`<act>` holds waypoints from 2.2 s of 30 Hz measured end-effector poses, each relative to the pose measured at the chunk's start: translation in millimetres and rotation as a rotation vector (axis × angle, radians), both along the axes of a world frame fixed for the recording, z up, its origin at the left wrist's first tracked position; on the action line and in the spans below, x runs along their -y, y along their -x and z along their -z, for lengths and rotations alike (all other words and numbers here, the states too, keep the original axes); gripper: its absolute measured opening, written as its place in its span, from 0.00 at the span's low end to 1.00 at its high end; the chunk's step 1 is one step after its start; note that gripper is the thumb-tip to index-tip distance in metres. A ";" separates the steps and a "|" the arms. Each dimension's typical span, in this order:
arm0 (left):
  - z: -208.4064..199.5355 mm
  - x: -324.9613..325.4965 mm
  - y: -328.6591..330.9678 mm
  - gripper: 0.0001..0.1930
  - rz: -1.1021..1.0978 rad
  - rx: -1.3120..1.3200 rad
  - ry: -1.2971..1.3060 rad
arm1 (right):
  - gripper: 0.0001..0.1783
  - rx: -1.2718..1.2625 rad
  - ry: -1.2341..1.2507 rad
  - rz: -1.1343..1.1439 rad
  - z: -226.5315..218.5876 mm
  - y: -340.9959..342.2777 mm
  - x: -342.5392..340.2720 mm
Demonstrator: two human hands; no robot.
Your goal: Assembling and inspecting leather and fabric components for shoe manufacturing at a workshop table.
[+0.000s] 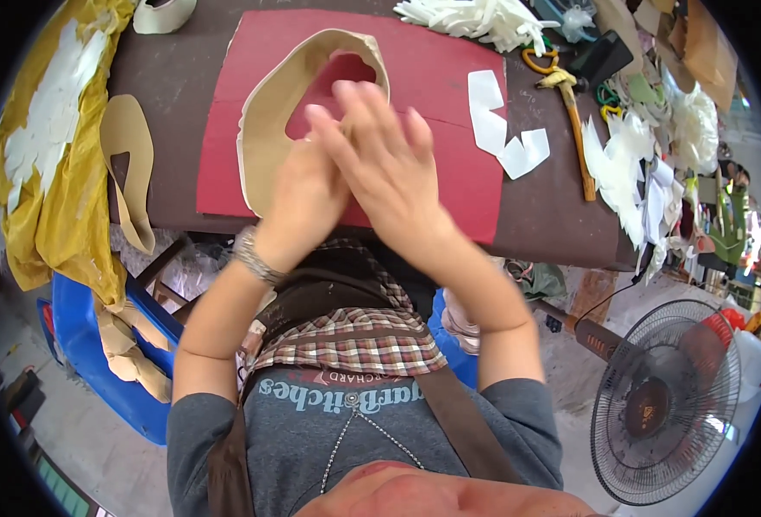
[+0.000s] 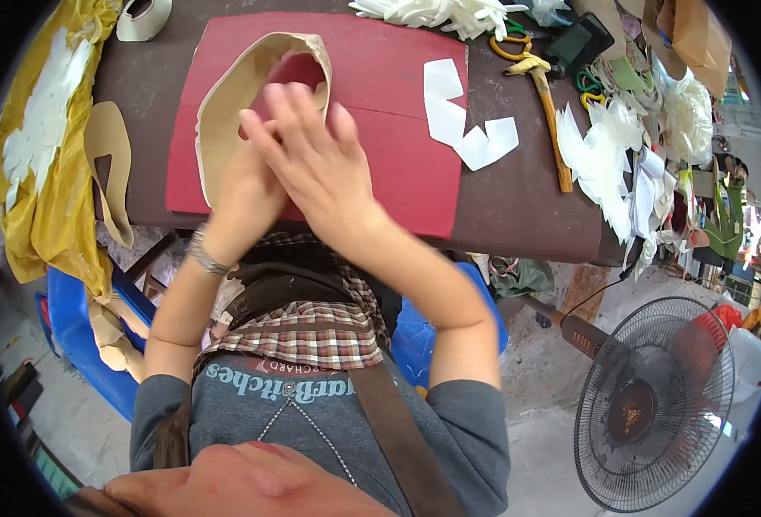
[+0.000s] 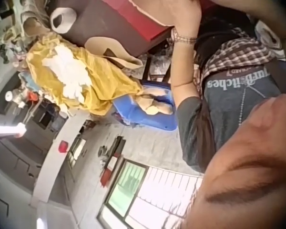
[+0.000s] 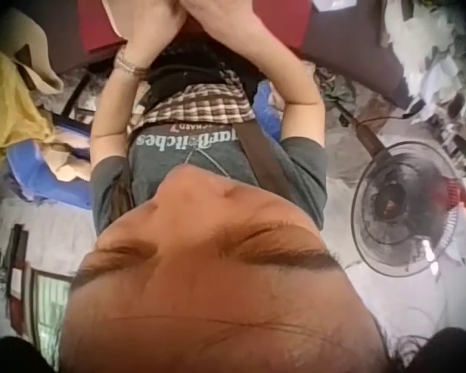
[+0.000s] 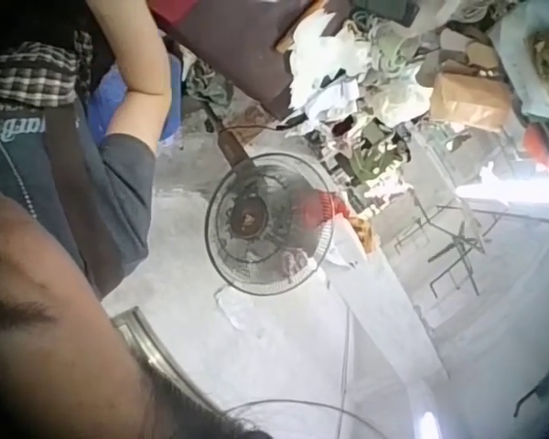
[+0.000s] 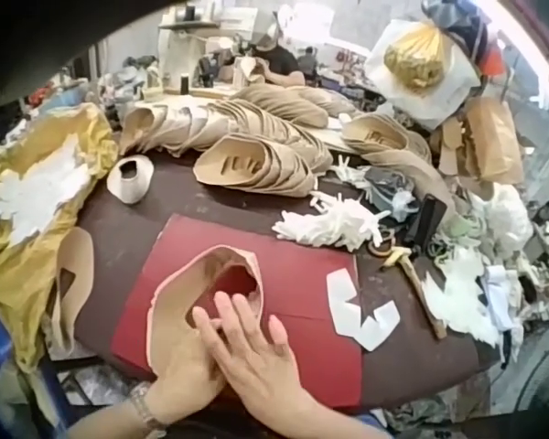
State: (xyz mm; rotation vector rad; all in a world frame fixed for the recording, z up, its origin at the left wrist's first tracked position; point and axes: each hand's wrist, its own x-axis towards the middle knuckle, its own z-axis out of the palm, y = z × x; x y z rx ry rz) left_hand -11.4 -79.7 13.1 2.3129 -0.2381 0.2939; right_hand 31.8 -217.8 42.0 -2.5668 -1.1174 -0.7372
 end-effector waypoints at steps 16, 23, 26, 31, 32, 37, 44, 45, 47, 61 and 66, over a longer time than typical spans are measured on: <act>18.1 9.1 16.9 0.30 0.119 0.000 -0.493 | 0.48 -0.339 0.477 -0.333 25.2 -76.6 85.5; 2.4 -9.4 37.1 0.28 0.278 -0.107 -0.429 | 0.42 -0.365 0.410 -0.403 21.9 -74.0 81.3; -3.6 -35.9 46.9 0.27 0.379 -0.093 -0.367 | 0.35 -0.285 0.393 -0.388 23.5 -80.6 87.2; -32.3 -101.5 29.4 0.20 0.296 -0.008 -0.178 | 0.20 -0.088 0.250 -0.514 12.3 -130.2 41.6; -48.5 -116.4 22.2 0.19 0.151 0.100 -0.247 | 0.20 -0.071 0.244 -0.521 7.7 -143.3 22.8; -67.4 -198.8 -67.3 0.15 -0.217 0.308 -0.281 | 0.12 0.255 0.002 -0.481 7.5 -265.4 -73.0; 16.7 -295.9 -223.2 0.20 -0.350 0.313 -0.746 | 0.16 0.341 0.058 -0.031 22.8 -250.7 -89.6; 17.3 -300.5 -227.0 0.20 -0.384 0.089 -0.682 | 0.16 0.161 0.161 -0.070 25.7 -218.2 -84.5; -7.9 -282.5 -222.3 0.20 -0.381 -0.152 -0.549 | 0.16 -0.114 0.202 -0.193 28.2 -151.0 -52.2; -73.0 -13.6 -2.4 0.23 0.690 -0.028 -0.110 | 0.07 -0.537 -0.590 0.486 22.1 -4.6 160.9; -44.7 -28.3 -47.1 0.18 0.370 -0.005 -0.183 | 0.10 -0.251 -0.423 0.761 28.0 -32.3 246.5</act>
